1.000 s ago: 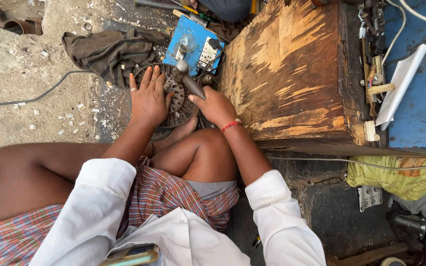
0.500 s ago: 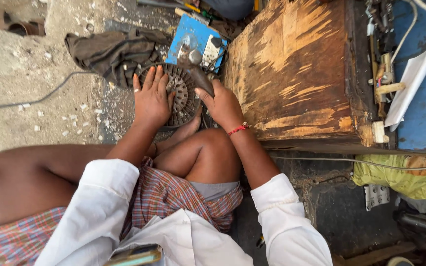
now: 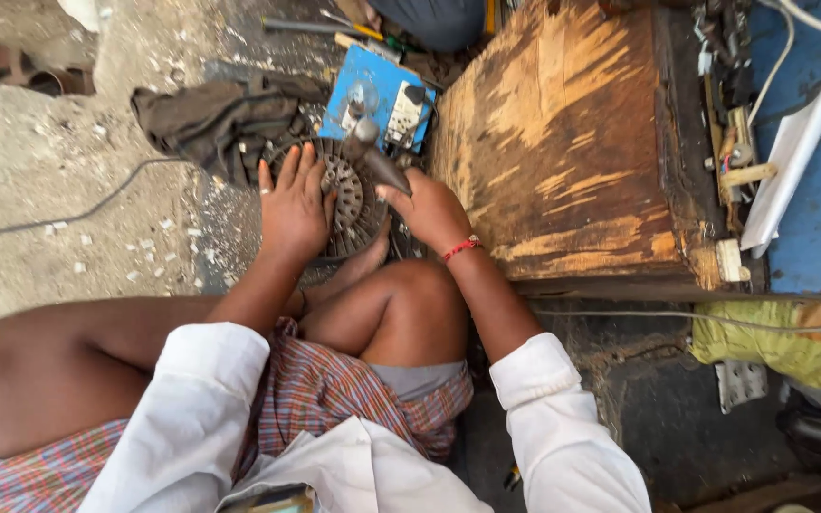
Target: The person sits on the ground holding a perforated metal disc on their lap and repeatedly taps and hammers around its surface with a hammer, repositioning the disc and lifting it to view it between rounds of hammering.
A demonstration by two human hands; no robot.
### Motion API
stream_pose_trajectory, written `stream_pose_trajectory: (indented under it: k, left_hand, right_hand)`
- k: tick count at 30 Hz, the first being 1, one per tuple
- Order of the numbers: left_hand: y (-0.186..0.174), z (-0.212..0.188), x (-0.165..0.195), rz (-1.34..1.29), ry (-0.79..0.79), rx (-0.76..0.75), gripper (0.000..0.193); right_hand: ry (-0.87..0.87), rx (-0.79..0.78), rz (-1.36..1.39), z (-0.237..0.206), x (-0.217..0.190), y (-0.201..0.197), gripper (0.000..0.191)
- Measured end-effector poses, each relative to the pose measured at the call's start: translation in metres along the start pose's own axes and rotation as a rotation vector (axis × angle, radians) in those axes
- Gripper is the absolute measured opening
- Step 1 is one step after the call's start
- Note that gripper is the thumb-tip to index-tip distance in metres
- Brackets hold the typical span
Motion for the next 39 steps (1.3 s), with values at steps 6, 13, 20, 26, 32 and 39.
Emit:
stream_pose_trajectory:
  k: [6,13,20,26,32,39]
  left_hand:
    - [0.003,-0.003,-0.001,-0.043,-0.030,-0.064,0.050]
    - [0.003,-0.001,-0.001,-0.070,-0.048,-0.064,0.044]
    - [0.005,-0.003,0.000,-0.069,-0.044,-0.045,0.045]
    - [0.009,-0.002,-0.001,-0.046,-0.023,-0.050,0.046]
    - [0.008,-0.002,-0.003,-0.024,0.009,-0.027,0.047]
    - [0.004,-0.004,-0.001,-0.054,-0.024,-0.055,0.047]
  right_hand:
    - [0.088,-0.083,-0.073,0.003,0.005,0.007,0.050]
    - [0.055,-0.042,-0.166,0.002,0.006,0.014,0.052]
    - [0.072,0.001,0.071,0.002,0.007,0.014,0.050]
    - [0.074,-0.032,0.068,0.001,0.007,0.011,0.050]
    - [0.028,-0.036,-0.007,0.001,0.004,0.011,0.051]
    - [0.130,-0.100,-0.056,0.004,0.008,0.012,0.052]
Point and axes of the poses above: each hand's wrist, its own z-axis towards the middle knuckle, its own y-axis out of the palm, x = y × z, the point moved 3 cm from there along z, towards the middle knuckle, and after that the axes turned 9 degrees about y, right-handed, at the moved point
